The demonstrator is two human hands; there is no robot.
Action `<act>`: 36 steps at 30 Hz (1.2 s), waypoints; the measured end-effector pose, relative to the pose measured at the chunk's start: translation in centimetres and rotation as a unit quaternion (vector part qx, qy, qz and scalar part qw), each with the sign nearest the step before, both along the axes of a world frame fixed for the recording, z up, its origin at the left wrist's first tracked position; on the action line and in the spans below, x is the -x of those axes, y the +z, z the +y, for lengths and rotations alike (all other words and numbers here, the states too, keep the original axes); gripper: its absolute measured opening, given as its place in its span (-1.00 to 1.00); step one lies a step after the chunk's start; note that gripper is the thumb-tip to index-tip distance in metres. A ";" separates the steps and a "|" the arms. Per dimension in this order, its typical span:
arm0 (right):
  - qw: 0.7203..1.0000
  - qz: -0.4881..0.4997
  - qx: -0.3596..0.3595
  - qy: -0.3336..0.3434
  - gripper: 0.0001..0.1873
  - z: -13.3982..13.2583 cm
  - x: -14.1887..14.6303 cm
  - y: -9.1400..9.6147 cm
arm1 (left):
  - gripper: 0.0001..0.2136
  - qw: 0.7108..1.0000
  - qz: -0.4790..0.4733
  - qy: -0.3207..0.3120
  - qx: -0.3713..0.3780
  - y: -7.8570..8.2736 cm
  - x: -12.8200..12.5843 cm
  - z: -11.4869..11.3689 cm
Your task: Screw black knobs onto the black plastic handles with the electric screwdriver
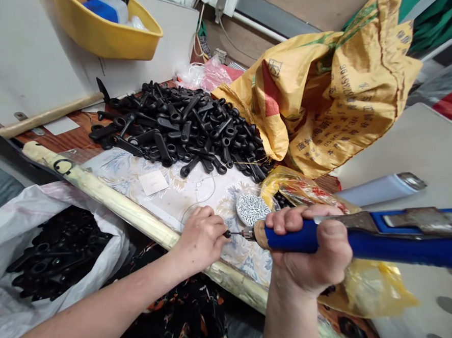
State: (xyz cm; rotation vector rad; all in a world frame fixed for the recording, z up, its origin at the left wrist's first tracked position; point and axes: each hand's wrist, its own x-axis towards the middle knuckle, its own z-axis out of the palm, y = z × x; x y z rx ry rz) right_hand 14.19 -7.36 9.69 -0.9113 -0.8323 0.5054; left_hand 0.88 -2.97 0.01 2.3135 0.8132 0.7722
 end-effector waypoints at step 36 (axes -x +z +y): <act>0.990 -0.104 0.051 0.080 -0.85 0.9 1.3 0.3 | -0.79 1.000 -0.015 0.006 -0.010 -0.2 0.1 -0.1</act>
